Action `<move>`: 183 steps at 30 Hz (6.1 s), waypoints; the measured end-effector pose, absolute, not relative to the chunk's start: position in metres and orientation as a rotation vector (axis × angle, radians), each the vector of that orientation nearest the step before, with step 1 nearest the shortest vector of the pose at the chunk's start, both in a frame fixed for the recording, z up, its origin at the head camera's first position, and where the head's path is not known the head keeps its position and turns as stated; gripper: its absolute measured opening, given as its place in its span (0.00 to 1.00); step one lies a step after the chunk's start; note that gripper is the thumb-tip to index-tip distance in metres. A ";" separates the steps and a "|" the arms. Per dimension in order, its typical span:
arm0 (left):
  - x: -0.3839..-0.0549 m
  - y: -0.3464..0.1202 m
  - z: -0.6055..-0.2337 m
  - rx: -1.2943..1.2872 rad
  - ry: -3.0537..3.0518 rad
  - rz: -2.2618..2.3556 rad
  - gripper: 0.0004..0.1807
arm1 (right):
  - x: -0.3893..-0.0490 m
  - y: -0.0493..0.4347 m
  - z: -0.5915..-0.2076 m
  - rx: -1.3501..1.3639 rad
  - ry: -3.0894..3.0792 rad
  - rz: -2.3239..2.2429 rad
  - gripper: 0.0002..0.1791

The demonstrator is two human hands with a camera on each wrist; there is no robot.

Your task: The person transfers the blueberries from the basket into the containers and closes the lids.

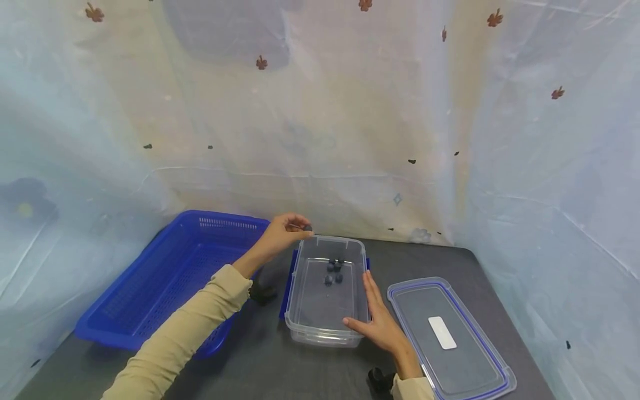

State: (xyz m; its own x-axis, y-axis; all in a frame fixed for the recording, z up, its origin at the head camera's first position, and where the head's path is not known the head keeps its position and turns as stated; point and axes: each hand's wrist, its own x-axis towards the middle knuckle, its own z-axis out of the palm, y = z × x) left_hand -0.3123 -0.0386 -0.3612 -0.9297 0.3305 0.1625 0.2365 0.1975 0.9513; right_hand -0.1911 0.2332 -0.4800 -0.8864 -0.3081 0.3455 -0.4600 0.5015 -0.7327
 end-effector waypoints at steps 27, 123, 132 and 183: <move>-0.331 0.017 -0.383 0.285 2.284 1.989 0.14 | -0.193 0.233 -0.476 0.662 -2.593 1.362 0.57; -0.319 0.056 -0.448 -0.188 2.522 1.796 0.11 | -0.191 0.233 -0.483 0.656 -2.578 1.364 0.55; -0.317 0.037 -0.425 0.107 2.246 1.957 0.15 | -0.194 0.231 -0.482 0.655 -2.576 1.400 0.55; -0.161 0.190 -0.456 -0.087 1.848 2.233 0.31 | -0.123 0.459 -0.477 -0.099 -2.910 1.004 0.28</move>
State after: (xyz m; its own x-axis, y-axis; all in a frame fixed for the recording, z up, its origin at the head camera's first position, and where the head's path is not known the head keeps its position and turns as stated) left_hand -0.1605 0.1896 -0.4564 -0.9690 0.1473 -0.1984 -0.2224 -0.1704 0.9600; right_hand -0.1227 0.4595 -0.4773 -0.9960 0.0806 0.0375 0.0403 0.7855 -0.6175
